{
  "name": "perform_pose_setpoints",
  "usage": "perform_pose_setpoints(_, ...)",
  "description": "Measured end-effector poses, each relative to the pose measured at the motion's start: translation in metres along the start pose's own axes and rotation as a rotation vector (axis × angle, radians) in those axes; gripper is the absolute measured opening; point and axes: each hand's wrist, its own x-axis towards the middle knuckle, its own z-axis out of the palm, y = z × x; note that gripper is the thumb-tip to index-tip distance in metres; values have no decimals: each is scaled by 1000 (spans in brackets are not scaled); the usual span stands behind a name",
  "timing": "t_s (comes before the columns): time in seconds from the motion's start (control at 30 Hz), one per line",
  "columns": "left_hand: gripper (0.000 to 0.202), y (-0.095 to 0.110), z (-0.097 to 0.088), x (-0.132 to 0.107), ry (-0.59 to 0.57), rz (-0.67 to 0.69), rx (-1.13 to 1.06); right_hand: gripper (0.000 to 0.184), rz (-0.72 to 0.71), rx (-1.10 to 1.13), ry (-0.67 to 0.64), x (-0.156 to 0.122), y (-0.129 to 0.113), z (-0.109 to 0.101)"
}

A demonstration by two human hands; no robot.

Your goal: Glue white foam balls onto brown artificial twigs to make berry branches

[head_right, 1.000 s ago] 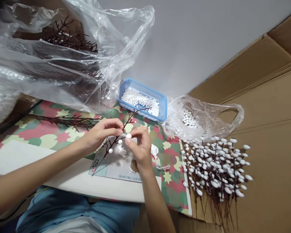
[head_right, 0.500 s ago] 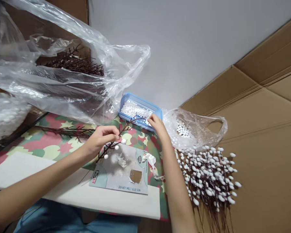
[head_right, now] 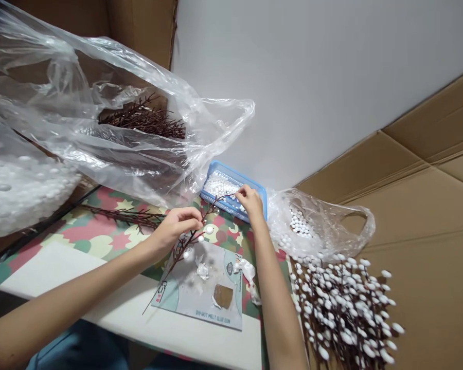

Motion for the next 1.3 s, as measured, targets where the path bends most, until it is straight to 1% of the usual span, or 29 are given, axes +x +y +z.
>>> perform_pose_setpoints(0.07, 7, 0, 0, -1, -6, -5, 3, 23, -46, 158, 154, -35, -16, -2)
perform_pose_setpoints(0.1, 8, 0, 0, -1, -11, -8, 6, 20, -89, 391, 304, -55, -25, -1)
perform_pose_setpoints(0.13, 8, 0, 1, -2, -18, -13, 8, 17, -129, 605, 407, -74, -34, 2)
perform_pose_setpoints(0.2, 9, -1, 2, -3, -39, -27, 11, 10, -143, 906, 497, -107, -52, 10)
perform_pose_setpoints(0.23, 9, -2, 3, -4, -56, -36, 10, 8, -129, 1012, 500, -119, -61, 15)
perform_pose_setpoints(0.3, 10, -5, 3, -4, -95, -52, 6, 8, -50, 1179, 473, -135, -75, 24)
perform_pose_setpoints(0.4, 10, -10, 4, -3, -140, -65, -3, 10, 68, 1326, 425, -141, -88, 34)
perform_pose_setpoints(0.47, 10, -12, 4, -2, -148, -68, -8, 11, 90, 1339, 433, -142, -90, 38)
perform_pose_setpoints(0.63, 10, -11, 5, -1, -165, -36, 24, 11, 86, 1303, 469, -144, -90, 40)
perform_pose_setpoints(0.77, 12, -12, 5, 0, -164, -9, 108, 10, 59, 1251, 519, -146, -91, 44)
perform_pose_setpoints(0.97, 13, -15, 4, -1, -163, 27, 182, 8, -7, 1238, 584, -145, -89, 51)
perform_pose_setpoints(1.13, 12, -15, 5, -2, -154, 37, 231, 9, -54, 1128, 600, -145, -85, 53)
perform_pose_setpoints(1.3, 11, -15, 7, -3, -141, 47, 268, 12, -74, 992, 652, -145, -85, 56)
